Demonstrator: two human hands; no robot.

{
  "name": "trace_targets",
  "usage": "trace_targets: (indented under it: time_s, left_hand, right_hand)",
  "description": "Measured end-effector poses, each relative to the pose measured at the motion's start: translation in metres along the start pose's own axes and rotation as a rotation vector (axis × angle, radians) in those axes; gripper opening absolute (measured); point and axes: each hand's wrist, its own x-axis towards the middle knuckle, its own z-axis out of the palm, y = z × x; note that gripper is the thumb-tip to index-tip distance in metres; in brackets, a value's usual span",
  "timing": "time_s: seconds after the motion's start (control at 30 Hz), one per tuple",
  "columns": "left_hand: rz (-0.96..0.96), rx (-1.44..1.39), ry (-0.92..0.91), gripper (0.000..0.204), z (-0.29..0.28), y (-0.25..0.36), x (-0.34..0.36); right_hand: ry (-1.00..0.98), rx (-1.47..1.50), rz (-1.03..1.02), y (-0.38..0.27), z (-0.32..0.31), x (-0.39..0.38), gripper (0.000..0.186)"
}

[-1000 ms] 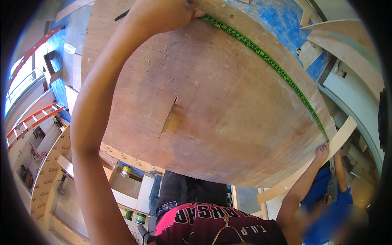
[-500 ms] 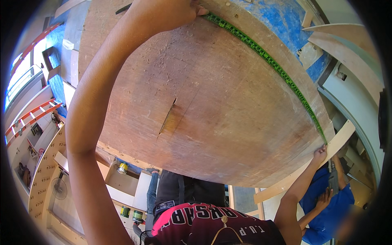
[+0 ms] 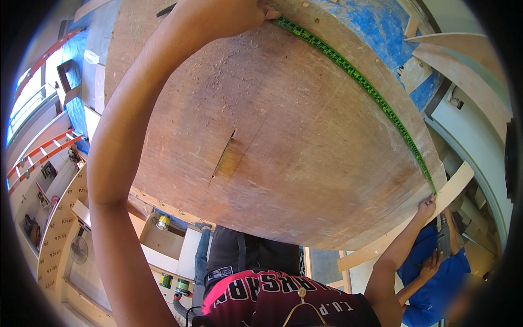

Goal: The person measures the edge of a curved plywood piece with a measuring tape and marks it with a pencil while another person assists by holding the wood and using a drill.

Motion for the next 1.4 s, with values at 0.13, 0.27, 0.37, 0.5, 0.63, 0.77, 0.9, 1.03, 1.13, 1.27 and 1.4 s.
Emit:
trace_targets:
  time_s: [0.13, 0.27, 0.37, 0.5, 0.63, 0.77, 0.9, 1.03, 1.13, 1.27, 1.4]
  left_hand:
    - [-0.016, 0.001, 0.010, 0.019, 0.000, 0.001, 0.000]
    - [0.011, 0.022, 0.026, 0.019, 0.002, 0.000, 0.002]
    - [0.016, 0.019, 0.011, 0.018, 0.001, 0.000, 0.003]
    - [0.011, 0.004, 0.001, 0.018, 0.000, 0.000, 0.003]
    - [0.014, 0.000, 0.018, 0.019, 0.003, -0.007, 0.002]
    - [-0.027, 0.007, -0.023, 0.020, 0.001, -0.005, 0.003]
    - [-0.093, 0.004, -0.074, 0.022, -0.001, 0.003, 0.008]
    - [-0.049, 0.016, -0.055, 0.024, -0.001, -0.004, 0.004]
    - [-0.033, 0.011, -0.024, 0.024, 0.000, -0.007, 0.002]
    - [-0.057, 0.030, 0.005, 0.022, 0.002, 0.000, 0.001]
    - [-0.104, 0.000, -0.051, 0.022, -0.004, 0.005, 0.002]
  right_hand:
    - [0.009, 0.037, -0.009, 0.003, 0.002, 0.002, 0.029]
    - [0.024, 0.018, -0.045, 0.008, 0.004, -0.004, 0.030]
    - [-0.009, -0.016, -0.033, 0.009, 0.002, -0.004, 0.032]
    - [-0.037, -0.014, -0.027, 0.008, -0.007, 0.007, 0.033]
    - [-0.062, -0.053, -0.043, -0.004, -0.012, 0.020, 0.032]
    - [-0.013, -0.041, -0.062, -0.002, -0.006, 0.012, 0.027]
    - [0.025, -0.108, -0.114, 0.024, 0.012, -0.016, 0.025]
    - [0.032, -0.144, -0.115, 0.011, 0.016, -0.024, 0.026]
    - [-0.099, -0.090, -0.100, 0.001, 0.007, -0.019, 0.026]
    - [-0.100, -0.074, -0.025, 0.007, 0.005, -0.022, 0.026]
    - [-0.033, -0.041, 0.000, 0.001, 0.014, -0.017, 0.025]
